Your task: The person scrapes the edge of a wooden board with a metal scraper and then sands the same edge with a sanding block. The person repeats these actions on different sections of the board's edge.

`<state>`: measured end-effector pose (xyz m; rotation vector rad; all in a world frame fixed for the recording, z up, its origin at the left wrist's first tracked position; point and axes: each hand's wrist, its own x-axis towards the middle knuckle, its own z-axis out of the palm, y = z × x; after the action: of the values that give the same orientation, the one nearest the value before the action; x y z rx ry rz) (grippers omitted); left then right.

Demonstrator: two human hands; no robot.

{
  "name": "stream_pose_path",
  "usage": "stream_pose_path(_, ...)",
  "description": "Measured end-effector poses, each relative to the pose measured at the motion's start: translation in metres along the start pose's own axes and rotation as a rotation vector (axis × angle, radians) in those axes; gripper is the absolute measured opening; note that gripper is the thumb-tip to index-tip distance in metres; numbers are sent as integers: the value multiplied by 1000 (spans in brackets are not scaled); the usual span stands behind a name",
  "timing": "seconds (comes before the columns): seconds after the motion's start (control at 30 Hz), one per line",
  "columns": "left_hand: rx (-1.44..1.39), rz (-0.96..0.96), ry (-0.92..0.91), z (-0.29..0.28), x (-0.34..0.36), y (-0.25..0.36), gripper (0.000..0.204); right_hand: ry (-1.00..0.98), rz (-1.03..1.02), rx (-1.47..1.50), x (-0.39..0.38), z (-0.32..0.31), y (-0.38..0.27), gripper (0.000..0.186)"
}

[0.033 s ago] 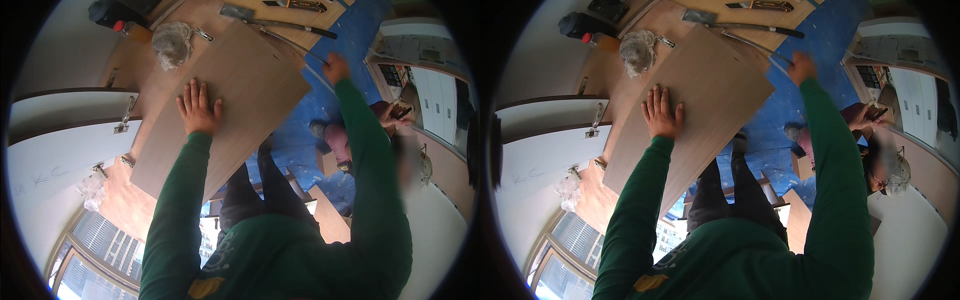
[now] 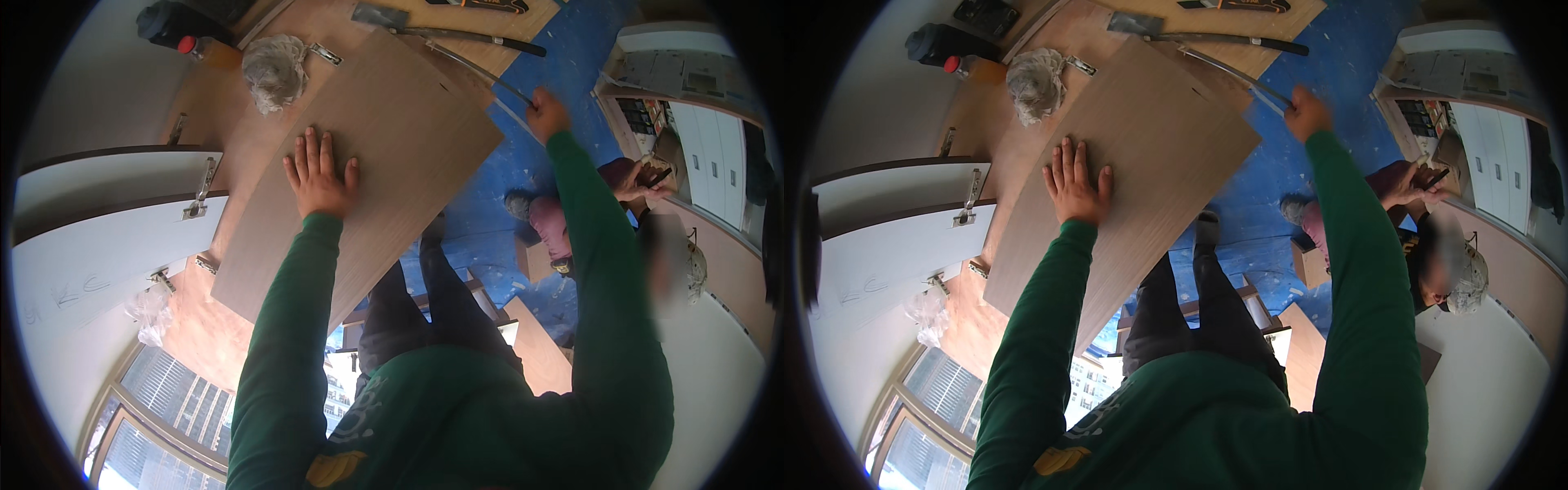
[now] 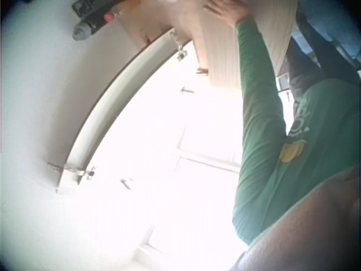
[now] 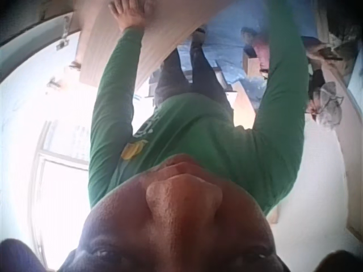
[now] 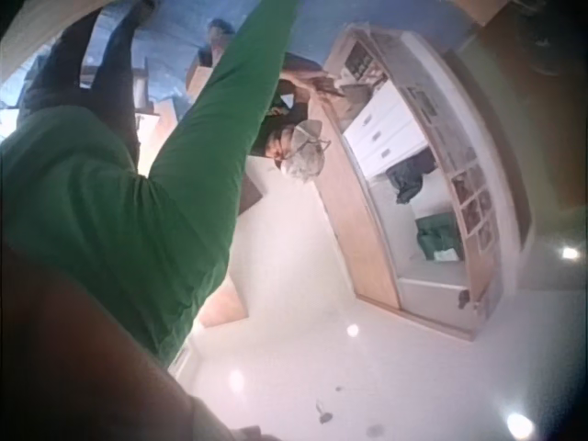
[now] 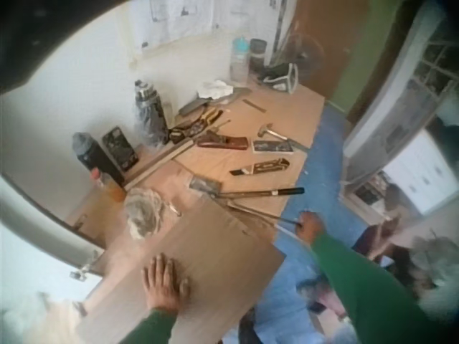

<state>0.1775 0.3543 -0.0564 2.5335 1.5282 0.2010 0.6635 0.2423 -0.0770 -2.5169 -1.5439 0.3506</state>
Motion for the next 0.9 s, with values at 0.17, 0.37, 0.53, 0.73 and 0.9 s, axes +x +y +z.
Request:
stream_pose_path(0.17,33,2,42,9,5,-8,73,48,378,859,-119,7,-67,23)
stream_pose_path(0.37,77,45,75,14,6,-9,73,-255,643,1511,-169,10,-130,25)
stream_pose_path(0.53,78,57,69,17,7,-9,72,53,449,1527,-141,28,-125,30)
stream_pose_path(0.73,102,69,56,16,10,-4,72,-9,454,1321,-142,51,-96,29)
stream_pose_path(0.9,96,81,60,13,6,-8,72,86,287,1092,-146,70,-104,25)
